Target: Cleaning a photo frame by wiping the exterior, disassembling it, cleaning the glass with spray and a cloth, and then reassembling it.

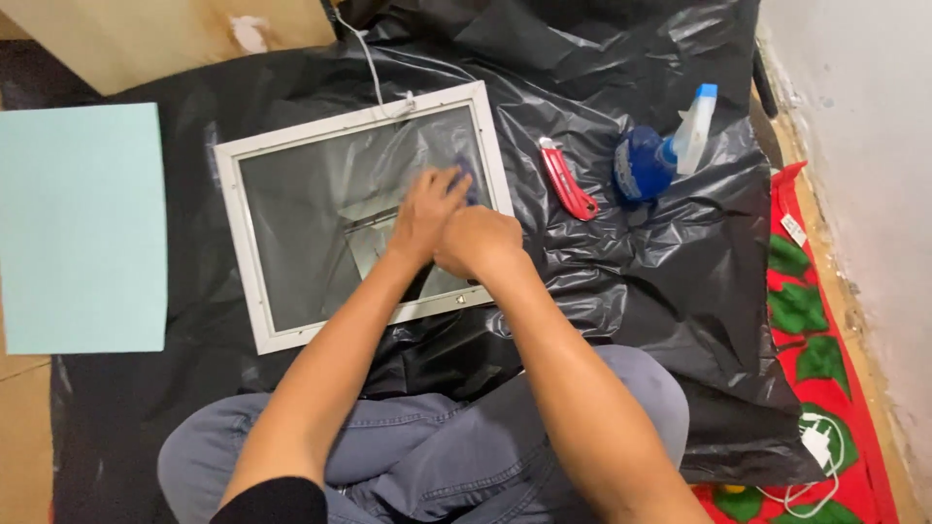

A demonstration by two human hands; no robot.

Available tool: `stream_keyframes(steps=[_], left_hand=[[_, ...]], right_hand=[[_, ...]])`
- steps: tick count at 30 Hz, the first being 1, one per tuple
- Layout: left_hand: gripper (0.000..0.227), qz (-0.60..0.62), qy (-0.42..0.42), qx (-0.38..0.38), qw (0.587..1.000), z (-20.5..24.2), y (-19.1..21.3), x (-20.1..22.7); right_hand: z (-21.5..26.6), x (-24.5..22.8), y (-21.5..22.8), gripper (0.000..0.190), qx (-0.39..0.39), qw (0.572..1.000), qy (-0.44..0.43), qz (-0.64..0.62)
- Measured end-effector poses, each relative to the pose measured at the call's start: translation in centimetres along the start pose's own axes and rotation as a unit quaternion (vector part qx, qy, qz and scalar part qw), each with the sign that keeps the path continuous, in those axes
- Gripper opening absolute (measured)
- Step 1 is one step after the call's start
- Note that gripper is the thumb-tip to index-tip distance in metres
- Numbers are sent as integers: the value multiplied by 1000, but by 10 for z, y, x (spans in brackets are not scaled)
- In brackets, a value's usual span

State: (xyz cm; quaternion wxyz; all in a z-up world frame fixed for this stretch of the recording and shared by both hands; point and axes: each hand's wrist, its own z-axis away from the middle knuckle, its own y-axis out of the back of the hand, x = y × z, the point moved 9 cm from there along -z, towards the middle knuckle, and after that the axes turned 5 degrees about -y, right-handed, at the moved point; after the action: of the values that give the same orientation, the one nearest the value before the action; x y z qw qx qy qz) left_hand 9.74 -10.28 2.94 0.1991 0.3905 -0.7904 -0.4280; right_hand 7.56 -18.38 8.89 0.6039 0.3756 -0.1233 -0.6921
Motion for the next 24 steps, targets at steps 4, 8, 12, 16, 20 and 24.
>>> stream_keyframes(steps=[4,8,12,16,20,24], left_hand=[[35,-40,73,-95,992,-47,-31,-32],[37,7,146,-80,986,-72,-24,-45],[30,35,131,-85,987,-72,-17,-34],[28,78,133,-136,979,-50,-12,-9],[18,75,115,-145,980,-30,10,22],[24,133,36,-189,972,-11,31,61]], right_hand=[[-1,30,38,48,60,995,-41,-70],[5,66,94,34,314,937,16,-150],[31,80,115,31,352,901,-41,-252],[34,75,110,30,332,907,-30,-256],[39,71,107,31,338,908,-8,-249],[46,69,104,31,337,908,-7,-251]])
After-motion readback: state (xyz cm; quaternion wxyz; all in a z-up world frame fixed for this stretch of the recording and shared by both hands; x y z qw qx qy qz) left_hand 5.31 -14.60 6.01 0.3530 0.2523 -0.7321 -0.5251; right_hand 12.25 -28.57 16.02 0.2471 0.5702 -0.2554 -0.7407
